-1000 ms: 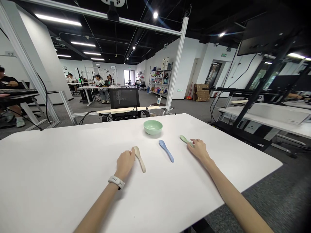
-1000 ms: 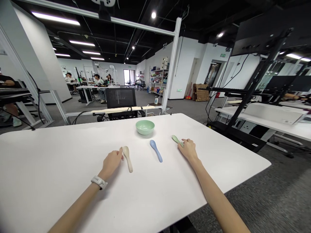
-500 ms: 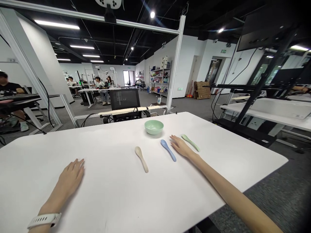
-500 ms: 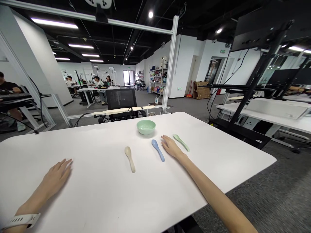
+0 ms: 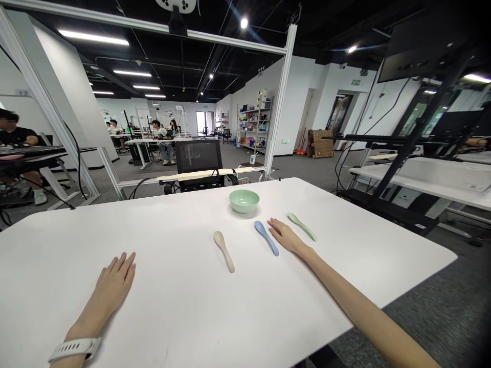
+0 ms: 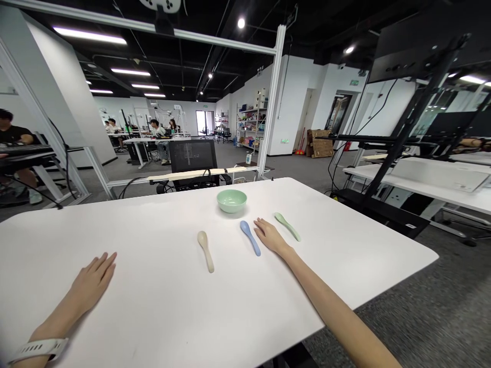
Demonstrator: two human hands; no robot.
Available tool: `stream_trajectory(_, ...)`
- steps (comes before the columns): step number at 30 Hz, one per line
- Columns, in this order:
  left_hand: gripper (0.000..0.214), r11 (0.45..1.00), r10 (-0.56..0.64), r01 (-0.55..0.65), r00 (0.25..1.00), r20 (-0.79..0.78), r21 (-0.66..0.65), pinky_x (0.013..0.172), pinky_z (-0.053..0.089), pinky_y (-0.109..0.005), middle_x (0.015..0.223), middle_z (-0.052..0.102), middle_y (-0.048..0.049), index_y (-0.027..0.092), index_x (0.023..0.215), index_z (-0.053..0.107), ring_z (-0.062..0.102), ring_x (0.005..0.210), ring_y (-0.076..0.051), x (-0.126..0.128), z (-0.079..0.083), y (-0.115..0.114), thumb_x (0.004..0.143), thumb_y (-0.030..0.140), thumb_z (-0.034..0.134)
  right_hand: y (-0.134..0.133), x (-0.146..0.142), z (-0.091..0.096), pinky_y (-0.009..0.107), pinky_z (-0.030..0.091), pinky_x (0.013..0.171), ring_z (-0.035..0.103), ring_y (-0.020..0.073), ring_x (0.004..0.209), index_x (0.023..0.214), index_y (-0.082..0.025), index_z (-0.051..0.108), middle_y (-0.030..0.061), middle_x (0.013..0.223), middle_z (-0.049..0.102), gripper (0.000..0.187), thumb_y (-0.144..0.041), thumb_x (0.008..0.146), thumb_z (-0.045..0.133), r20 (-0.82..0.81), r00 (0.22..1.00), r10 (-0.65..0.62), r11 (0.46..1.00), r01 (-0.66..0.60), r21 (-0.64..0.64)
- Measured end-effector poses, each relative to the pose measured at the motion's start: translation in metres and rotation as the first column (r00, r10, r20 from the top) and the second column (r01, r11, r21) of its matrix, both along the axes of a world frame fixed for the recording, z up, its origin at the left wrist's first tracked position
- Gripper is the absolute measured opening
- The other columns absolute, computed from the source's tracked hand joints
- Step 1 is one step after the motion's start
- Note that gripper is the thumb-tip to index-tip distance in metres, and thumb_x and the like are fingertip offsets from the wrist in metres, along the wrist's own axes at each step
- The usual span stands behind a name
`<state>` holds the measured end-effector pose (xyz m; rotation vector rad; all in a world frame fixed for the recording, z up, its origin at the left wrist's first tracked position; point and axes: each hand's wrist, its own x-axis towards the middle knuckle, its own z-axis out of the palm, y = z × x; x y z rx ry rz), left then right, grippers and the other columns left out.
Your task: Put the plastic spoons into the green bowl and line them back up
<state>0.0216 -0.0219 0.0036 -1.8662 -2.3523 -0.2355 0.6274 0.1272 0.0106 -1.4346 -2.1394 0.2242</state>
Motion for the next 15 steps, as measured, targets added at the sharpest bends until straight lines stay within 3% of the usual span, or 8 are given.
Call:
stream_trajectory(5, 0.075, 1.0, -0.008, 0.008, 1.0, 0.025, 0.009, 0.126, 0.04, -0.06, 0.168, 0.049, -0.0235, 0.006, 0.161, 0.049, 0.046, 0.157, -0.042, 0.001, 0.001, 0.0, 0.104, 0.04, 0.015, -0.003, -0.001, 0.004, 0.055, 0.04, 0.128, 0.05, 0.0359, 0.154, 0.14, -0.015, 0.072, 0.0195, 0.156, 0.063, 0.048, -0.038, 0.106, 0.048, -0.026, 1.0, -0.002, 1.0, 0.002, -0.008)
stream_trajectory(9, 0.074, 1.0, 0.001, -0.002, 1.0, 0.016, 0.018, 0.125, 0.041, -0.06, 0.168, 0.05, -0.0222, 0.007, 0.161, 0.05, 0.047, 0.156, -0.041, 0.004, 0.002, -0.001, 0.104, 0.04, 0.016, -0.014, -0.007, 0.022, 0.058, 0.042, 0.125, 0.055, 0.0369, 0.149, 0.137, -0.016, 0.072, 0.0202, 0.152, 0.065, 0.045, -0.035, 0.105, 0.047, -0.062, 0.997, -0.046, 0.997, 0.05, 0.064)
stream_trajectory(12, 0.074, 1.0, 0.005, -0.006, 1.0, 0.005, 0.021, 0.125, 0.04, -0.06, 0.168, 0.05, -0.0223, 0.007, 0.161, 0.051, 0.046, 0.156, -0.042, 0.007, 0.002, -0.001, 0.105, 0.038, 0.014, -0.032, -0.033, 0.042, 0.055, 0.049, 0.116, 0.065, 0.0343, 0.131, 0.134, -0.019, 0.071, 0.0182, 0.136, 0.072, 0.041, -0.034, 0.108, 0.043, -0.104, 0.994, -0.036, 0.988, 0.051, 0.147)
stream_trajectory(15, 0.073, 0.999, 0.004, -0.004, 1.0, -0.004, 0.036, 0.125, 0.04, -0.06, 0.167, 0.051, -0.0231, 0.006, 0.16, 0.051, 0.047, 0.156, -0.042, 0.008, 0.003, -0.001, 0.104, 0.036, 0.015, -0.056, -0.08, 0.058, 0.048, 0.055, 0.102, 0.071, 0.03, 0.106, 0.131, -0.019, 0.069, 0.013, 0.108, 0.076, 0.035, -0.034, 0.107, 0.049, -0.105, 0.991, 0.077, 0.991, -0.064, 0.115)
